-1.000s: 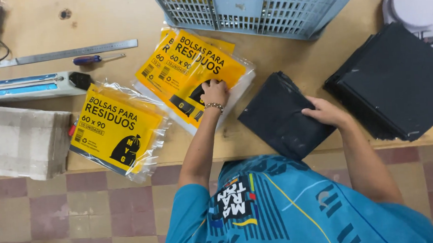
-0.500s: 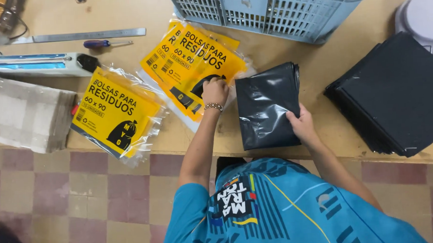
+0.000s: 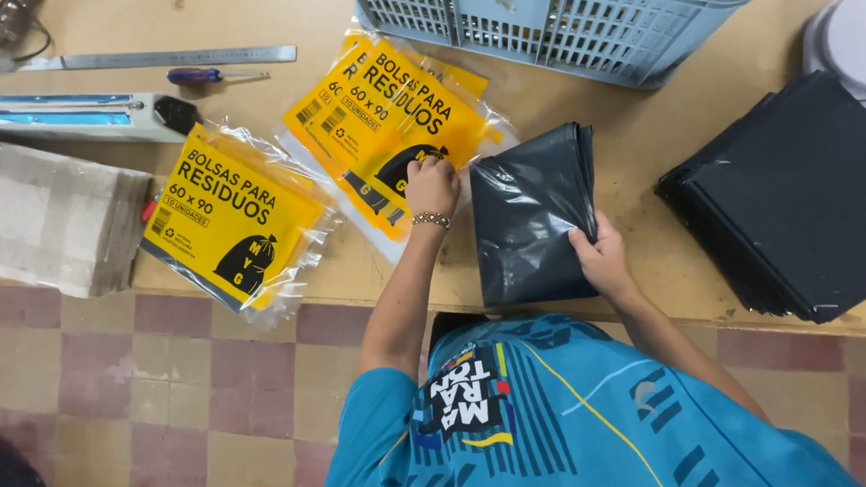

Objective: The person repeatedly places stacks of black trash bags into yellow-labeled clear plastic packaging on a wooden table, then moves the sealed packages into a grey plastic basket. The process is repeated multiple times throughout the clip.

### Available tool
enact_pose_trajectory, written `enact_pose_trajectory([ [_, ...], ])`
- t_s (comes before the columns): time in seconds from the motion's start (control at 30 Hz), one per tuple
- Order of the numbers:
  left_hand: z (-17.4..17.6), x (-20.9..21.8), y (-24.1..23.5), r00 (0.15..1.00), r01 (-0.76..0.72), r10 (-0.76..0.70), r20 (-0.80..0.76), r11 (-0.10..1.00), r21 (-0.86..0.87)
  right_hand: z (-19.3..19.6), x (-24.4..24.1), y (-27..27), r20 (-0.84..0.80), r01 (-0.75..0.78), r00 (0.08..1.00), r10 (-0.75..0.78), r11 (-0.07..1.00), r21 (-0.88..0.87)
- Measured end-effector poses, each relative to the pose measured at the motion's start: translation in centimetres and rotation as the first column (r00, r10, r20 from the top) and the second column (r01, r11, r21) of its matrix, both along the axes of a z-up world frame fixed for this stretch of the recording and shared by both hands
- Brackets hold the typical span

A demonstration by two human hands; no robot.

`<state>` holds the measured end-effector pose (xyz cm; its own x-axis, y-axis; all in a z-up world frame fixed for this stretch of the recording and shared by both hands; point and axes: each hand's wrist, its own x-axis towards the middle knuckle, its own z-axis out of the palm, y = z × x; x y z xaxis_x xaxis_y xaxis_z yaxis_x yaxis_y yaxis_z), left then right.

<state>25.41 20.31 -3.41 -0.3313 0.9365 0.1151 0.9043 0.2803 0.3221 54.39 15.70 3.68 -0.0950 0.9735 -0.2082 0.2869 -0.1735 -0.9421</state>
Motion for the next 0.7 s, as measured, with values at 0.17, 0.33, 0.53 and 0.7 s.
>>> enact_pose_trajectory([
  [0.17, -0.6, -0.3, 0.5, 0.997, -0.067, 0.065, -0.043, 0.997, -0.044, 2.7, 0.0, 0.2, 0.001, -0.082, 0.997, 0.082, 0.996, 0.020],
  [0.33, -1.4, -1.3, 0.5, 0.994, -0.060, 0.065, 0.084, 0.996, -0.062, 0.1, -0.5, 0.6, 0.059, -0.026, 0.998, 0.025, 1.000, 0.017],
  [0.53, -2.3, -2.1, -0.1, 0.966, 0.104, -0.097, 0.239, 0.994, -0.018, -3.1, -1.7, 2.1, -0.087, -0.180, 0.979, 0.182, 0.983, 0.037],
  [0.7, -2.2, -1.8, -0.1, 0.981, 0.108, -0.111, 0.160, 0.994, 0.025, -7.1, -5.5, 4.3, -0.117, -0.418, 0.900, 0.420, 0.907, 0.042],
])
